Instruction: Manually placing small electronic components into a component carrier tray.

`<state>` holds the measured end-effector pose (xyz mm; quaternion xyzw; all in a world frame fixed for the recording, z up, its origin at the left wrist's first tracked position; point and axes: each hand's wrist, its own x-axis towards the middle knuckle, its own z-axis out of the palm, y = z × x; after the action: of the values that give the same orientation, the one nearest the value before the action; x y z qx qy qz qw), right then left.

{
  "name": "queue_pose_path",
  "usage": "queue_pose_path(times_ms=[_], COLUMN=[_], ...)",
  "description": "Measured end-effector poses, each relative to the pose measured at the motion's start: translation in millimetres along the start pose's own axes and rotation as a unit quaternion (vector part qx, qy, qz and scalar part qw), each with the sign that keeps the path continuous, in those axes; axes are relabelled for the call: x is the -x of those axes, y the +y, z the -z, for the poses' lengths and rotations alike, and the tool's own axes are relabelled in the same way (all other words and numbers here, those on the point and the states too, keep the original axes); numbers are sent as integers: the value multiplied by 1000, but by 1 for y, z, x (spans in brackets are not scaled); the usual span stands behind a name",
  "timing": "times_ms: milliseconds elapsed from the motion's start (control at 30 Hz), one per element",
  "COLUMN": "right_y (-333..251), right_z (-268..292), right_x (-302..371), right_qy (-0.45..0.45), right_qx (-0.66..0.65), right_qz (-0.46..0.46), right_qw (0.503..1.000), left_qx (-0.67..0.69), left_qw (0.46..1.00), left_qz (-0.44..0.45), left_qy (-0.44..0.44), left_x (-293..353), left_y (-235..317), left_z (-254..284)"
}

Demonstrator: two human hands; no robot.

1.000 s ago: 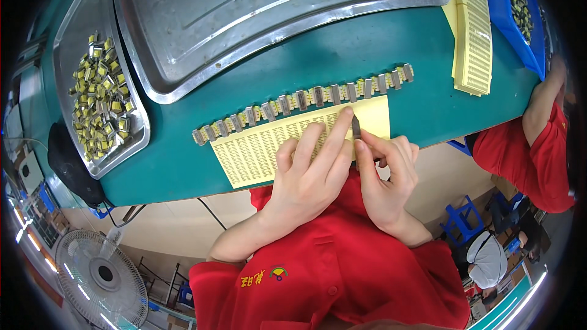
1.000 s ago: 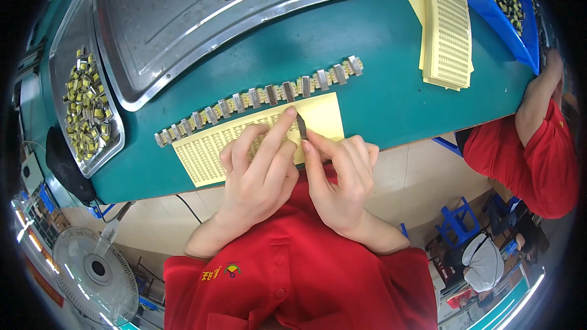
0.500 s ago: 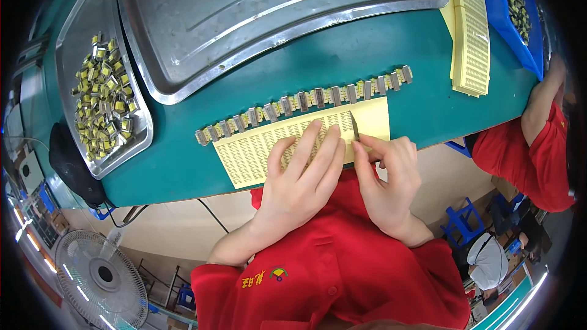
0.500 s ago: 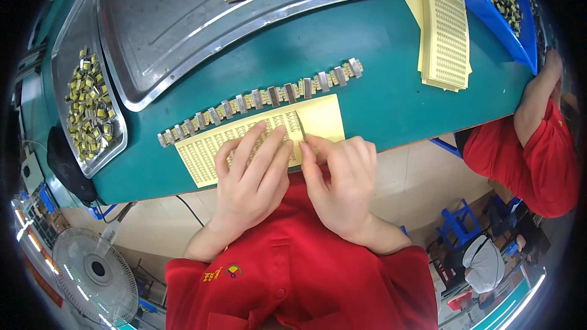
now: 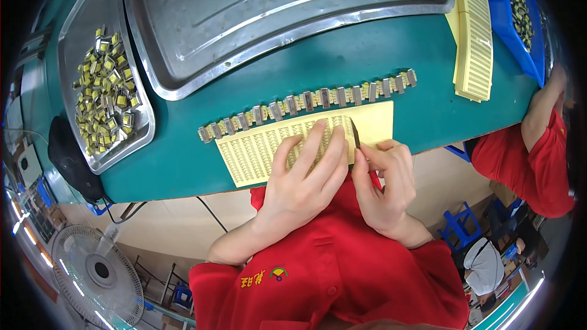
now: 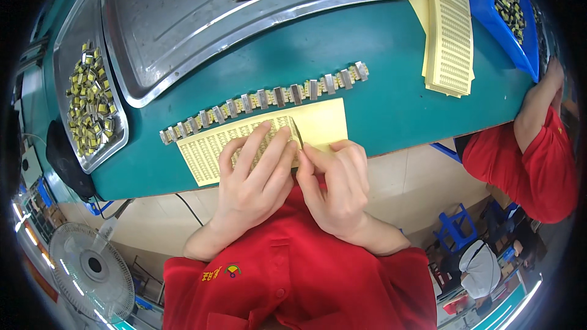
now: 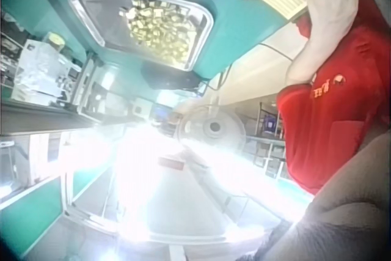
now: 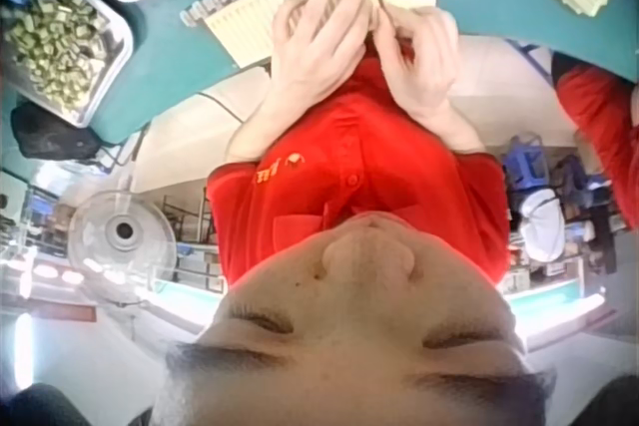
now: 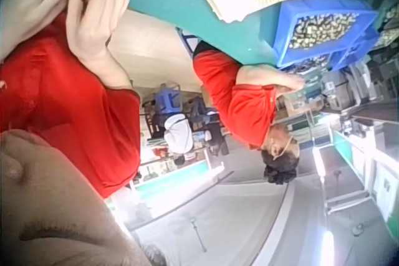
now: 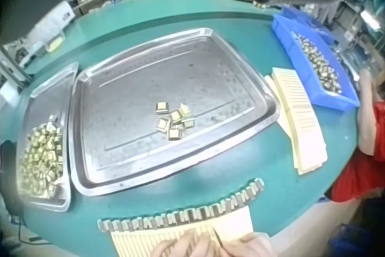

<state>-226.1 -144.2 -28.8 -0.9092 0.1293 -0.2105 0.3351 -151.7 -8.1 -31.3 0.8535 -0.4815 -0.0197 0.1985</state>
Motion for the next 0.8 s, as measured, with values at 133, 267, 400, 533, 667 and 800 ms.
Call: queue_pose_path(times_ms=[133, 267, 400, 533, 667, 800], right_y=[5, 24, 47, 61, 71, 80], right_z=[13, 34, 41, 39, 28, 26], right_x=[-6, -49, -104, -140, -150, -150], right_qy=[-4, -45, -148, -306, -333, -341], right_qx=[-56, -107, -115, -224, -253, -239], right_qz=[-19, 54, 127, 28, 1, -22], right_qw=[998, 992, 974, 925, 908, 909], left_qx=[-3, 14, -12, -81, -129, -116], left_qw=[1000, 1000, 992, 964, 952, 955], left_qz=[-13, 3, 30, 112, 142, 163], left_qy=[1, 18, 123, 228, 237, 218], left_x=[-1, 0, -1, -15, -18, -18], left_y=[-1, 0, 2, 7, 6, 4], left_z=[-1, -7, -16, -22, -24, -27])
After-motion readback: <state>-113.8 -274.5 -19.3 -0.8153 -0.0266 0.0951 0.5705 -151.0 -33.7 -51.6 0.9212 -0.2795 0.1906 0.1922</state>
